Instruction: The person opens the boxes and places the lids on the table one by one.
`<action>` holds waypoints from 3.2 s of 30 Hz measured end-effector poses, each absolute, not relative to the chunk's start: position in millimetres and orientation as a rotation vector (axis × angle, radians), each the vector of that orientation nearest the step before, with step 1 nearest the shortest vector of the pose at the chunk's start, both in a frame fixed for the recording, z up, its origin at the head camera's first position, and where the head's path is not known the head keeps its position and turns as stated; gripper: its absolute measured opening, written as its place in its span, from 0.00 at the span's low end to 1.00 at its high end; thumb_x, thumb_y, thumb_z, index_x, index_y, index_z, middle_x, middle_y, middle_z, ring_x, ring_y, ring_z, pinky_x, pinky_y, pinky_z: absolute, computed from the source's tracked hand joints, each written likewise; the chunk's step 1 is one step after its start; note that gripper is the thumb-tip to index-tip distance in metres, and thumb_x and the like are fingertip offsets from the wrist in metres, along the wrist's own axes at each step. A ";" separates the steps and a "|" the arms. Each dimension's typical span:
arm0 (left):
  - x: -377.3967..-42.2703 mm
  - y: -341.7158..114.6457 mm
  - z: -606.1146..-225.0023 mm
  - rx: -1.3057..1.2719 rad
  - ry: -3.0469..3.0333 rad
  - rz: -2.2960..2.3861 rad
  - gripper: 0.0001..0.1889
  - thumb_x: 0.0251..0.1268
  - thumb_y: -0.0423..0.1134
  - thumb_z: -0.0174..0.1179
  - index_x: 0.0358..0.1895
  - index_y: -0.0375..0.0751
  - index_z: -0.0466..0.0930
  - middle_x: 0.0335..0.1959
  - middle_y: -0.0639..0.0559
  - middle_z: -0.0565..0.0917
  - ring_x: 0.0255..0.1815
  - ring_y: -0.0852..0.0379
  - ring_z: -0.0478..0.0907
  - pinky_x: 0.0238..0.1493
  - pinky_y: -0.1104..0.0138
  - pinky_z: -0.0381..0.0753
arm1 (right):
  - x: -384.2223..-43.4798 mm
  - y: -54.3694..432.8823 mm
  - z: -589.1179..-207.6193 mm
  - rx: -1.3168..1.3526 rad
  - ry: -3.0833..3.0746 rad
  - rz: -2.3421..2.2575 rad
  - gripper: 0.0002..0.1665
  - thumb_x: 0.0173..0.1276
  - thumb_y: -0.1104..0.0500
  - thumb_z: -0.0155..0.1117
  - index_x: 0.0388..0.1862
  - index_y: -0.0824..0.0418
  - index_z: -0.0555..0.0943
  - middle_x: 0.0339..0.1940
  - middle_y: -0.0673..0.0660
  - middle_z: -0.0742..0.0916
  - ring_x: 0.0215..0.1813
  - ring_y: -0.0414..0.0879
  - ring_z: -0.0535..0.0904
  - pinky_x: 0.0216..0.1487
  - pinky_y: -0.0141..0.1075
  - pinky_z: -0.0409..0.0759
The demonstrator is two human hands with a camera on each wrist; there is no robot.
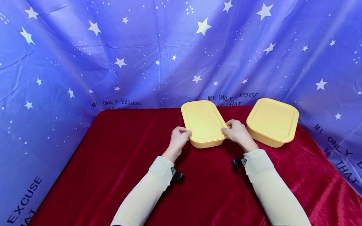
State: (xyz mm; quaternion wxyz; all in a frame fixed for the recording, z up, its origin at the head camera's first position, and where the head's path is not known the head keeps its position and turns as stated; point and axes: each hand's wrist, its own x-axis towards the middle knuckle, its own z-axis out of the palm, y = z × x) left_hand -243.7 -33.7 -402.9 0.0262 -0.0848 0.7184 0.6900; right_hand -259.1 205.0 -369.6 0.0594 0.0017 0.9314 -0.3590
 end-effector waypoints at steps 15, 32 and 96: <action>-243.9 -42.4 -400.7 -0.272 2.211 2.125 0.11 0.55 0.31 0.55 0.42 0.32 0.71 0.35 0.46 0.74 0.33 0.51 0.75 0.47 0.58 0.78 | -256.9 197.7 -369.0 -0.018 2.852 -1.044 0.22 0.67 0.53 0.56 0.49 0.70 0.73 0.34 0.58 0.81 0.33 0.46 0.80 0.33 0.34 0.75; -239.2 -47.7 -400.5 -0.230 2.218 2.181 0.09 0.52 0.29 0.54 0.39 0.31 0.71 0.32 0.46 0.74 0.28 0.55 0.74 0.39 0.64 0.78 | -257.5 193.9 -373.6 -0.035 2.887 -1.025 0.21 0.66 0.52 0.57 0.48 0.68 0.74 0.33 0.57 0.81 0.35 0.48 0.78 0.34 0.35 0.72; -240.0 -62.5 -403.4 -0.297 2.207 2.191 0.11 0.53 0.29 0.53 0.41 0.31 0.71 0.34 0.47 0.73 0.28 0.56 0.72 0.37 0.68 0.76 | -253.5 178.5 -374.6 -0.069 2.873 -1.078 0.19 0.65 0.53 0.59 0.45 0.68 0.73 0.31 0.56 0.78 0.35 0.48 0.77 0.33 0.35 0.70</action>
